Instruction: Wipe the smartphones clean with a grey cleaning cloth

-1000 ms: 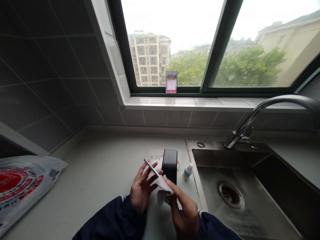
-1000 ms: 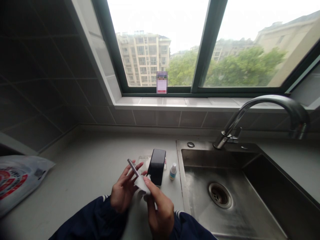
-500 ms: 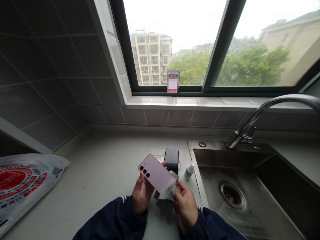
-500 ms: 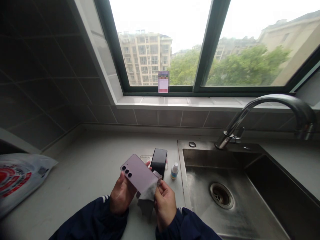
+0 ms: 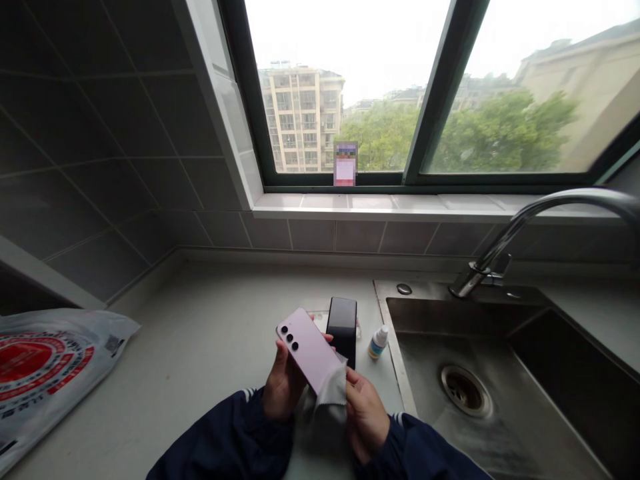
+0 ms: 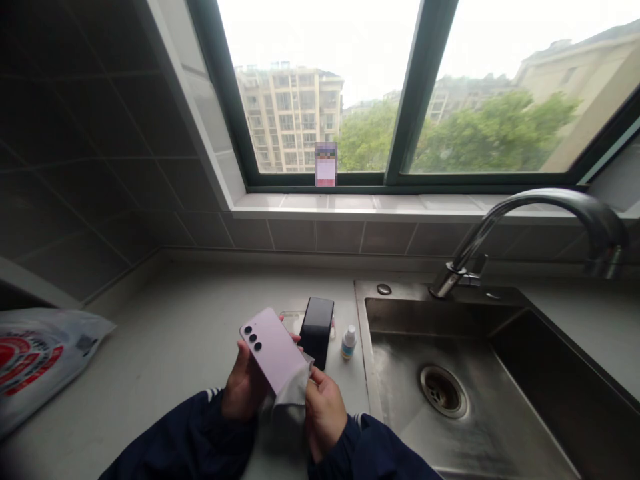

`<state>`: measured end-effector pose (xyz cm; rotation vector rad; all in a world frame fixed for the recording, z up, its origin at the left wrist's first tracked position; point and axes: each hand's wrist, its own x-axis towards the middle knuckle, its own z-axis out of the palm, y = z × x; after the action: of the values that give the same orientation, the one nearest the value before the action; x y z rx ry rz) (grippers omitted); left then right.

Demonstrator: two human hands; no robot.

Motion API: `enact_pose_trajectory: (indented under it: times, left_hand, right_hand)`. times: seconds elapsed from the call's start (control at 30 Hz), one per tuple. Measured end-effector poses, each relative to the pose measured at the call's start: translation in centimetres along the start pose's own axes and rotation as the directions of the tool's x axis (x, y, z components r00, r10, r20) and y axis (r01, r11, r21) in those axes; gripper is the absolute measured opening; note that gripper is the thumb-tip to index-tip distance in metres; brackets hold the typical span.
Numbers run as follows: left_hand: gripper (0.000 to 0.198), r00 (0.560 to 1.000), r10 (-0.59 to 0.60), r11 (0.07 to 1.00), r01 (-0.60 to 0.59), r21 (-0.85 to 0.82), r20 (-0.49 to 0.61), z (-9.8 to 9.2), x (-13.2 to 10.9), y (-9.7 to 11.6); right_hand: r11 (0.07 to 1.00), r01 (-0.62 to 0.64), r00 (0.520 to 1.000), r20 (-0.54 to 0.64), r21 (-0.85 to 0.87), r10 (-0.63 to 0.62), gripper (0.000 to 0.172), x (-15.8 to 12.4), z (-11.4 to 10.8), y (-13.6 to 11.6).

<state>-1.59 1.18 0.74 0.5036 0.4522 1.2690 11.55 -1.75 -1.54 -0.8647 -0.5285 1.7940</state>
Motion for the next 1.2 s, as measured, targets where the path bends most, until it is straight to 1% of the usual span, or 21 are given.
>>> enact_pose_trajectory:
  times: [0.03,0.1,0.23,0.3,0.4,0.53,0.6,0.63,0.67,0.7,0.73,0.77,0.8,0.83,0.87,0.9,0.93,0.97,1.03,1.1,1.2]
  left_hand:
    - [0.073,1.000,0.007,1.000,-0.007,0.001,-0.014,0.1,0.1,0.1]
    - [0.072,0.999,0.009,1.000,-0.009,-0.009,-0.039,0.2,0.2,0.3]
    - [0.073,0.998,-0.010,0.999,0.008,-0.037,-0.069,0.4,0.2,0.8]
    - [0.072,0.997,-0.004,1.000,0.002,-0.029,-0.079,0.5,0.2,1.1]
    - [0.070,0.995,0.011,1.000,-0.011,-0.005,-0.099,0.5,0.4,1.6]
    - [0.070,0.995,0.014,1.000,-0.015,0.000,-0.096,0.2,0.6,1.8]
    - [0.072,0.997,-0.016,1.000,0.016,-0.010,-0.073,-0.1,0.6,1.7]
    - [0.073,0.997,-0.046,0.999,0.045,-0.016,-0.054,-0.3,0.6,1.5]
    - [0.075,0.996,-0.085,0.996,0.084,-0.020,-0.032,-0.4,0.6,1.3]
    - [0.076,0.991,-0.133,0.991,0.133,-0.024,-0.007,-0.6,0.5,1.1]
    - [0.076,0.984,-0.179,0.983,0.179,-0.032,0.009,-0.7,0.5,0.9]
    - [0.076,0.977,-0.214,0.976,0.214,-0.049,0.009,-0.7,0.4,0.6]
    - [0.075,0.971,-0.239,0.969,0.238,-0.069,-0.004,-0.7,0.3,0.4]
    - [0.073,0.967,-0.254,0.964,0.251,-0.091,-0.031,-0.7,0.2,0.2]
    - [0.071,0.963,-0.261,0.961,0.253,-0.110,-0.067,-0.7,0.1,0.0]
    - [0.070,0.959,-0.262,0.961,0.249,-0.124,-0.106,-0.6,0.0,-0.1]
    - [0.069,0.955,-0.262,0.961,0.245,-0.130,-0.136,-0.6,-0.1,-0.1]
    - [0.068,0.952,-0.265,0.960,0.246,-0.131,-0.156,-0.5,-0.1,-0.1]
    - [0.068,0.948,-0.261,0.962,0.240,-0.128,-0.185,-0.5,-0.1,0.1]
    - [0.069,0.945,-0.259,0.963,0.239,-0.122,-0.198,-0.5,0.0,0.3]
    - [0.072,0.941,-0.277,0.958,0.256,-0.125,-0.193,-0.6,0.1,0.4]
  right_hand:
    - [0.997,0.014,1.000,0.017,-0.070,-0.013,0.057,0.1,-0.2,0.2]
    - [0.989,0.024,0.999,0.039,-0.149,-0.018,0.054,0.2,-0.5,0.5]
    - [0.972,0.040,0.998,0.051,-0.234,-0.029,0.045,-0.1,-0.9,0.3]
    - [0.956,0.062,0.998,0.019,-0.287,-0.059,0.046,-0.3,-0.9,0.0]
    - [0.946,0.096,0.989,-0.082,-0.308,-0.127,0.051,-0.3,-1.0,-0.6]
    - [0.958,0.176,0.963,-0.164,-0.226,-0.215,0.060,-0.3,-1.3,-1.5]
    - [0.935,0.273,0.930,-0.187,-0.225,-0.317,0.060,-0.6,-1.4,-1.9]
    - [0.906,0.330,0.904,-0.187,-0.264,-0.384,0.057,-0.8,-1.4,-2.0]
    - [0.860,0.386,0.874,-0.164,-0.334,-0.457,0.052,-1.1,-1.3,-2.1]
    - [0.789,0.440,0.845,-0.100,-0.430,-0.525,0.047,-1.5,-1.3,-2.1]
    - [0.684,0.494,0.812,0.002,-0.537,-0.584,0.043,-1.8,-1.2,-1.9]
    - [0.542,0.556,0.777,0.161,-0.630,-0.609,0.041,-2.1,-1.0,-1.7]
    - [0.363,0.636,0.724,0.363,-0.681,-0.587,0.044,-2.3,-0.9,-1.3]
    - [0.158,0.714,0.648,0.558,-0.682,-0.518,0.047,-2.5,-0.9,-0.9]
    - [-0.016,0.736,0.608,0.672,-0.677,-0.423,0.051,-2.5,-0.8,-0.4]
    - [-0.162,0.729,0.589,0.730,-0.665,-0.347,0.054,-2.4,-0.8,0.2]
    - [-0.277,0.720,0.559,0.769,-0.636,-0.310,0.058,-2.3,-0.9,0.7]
    - [-0.360,0.705,0.552,0.791,-0.611,-0.263,0.064,-2.2,-0.9,1.2]
    - [-0.462,0.675,0.541,0.812,-0.575,-0.220,0.071,-1.9,-1.0,1.7]
    - [-0.507,0.655,0.542,0.816,-0.561,-0.202,0.075,-1.9,-1.0,1.7]
    - [-0.517,0.660,0.543,0.822,-0.545,-0.172,0.077,-2.2,-0.8,1.0]
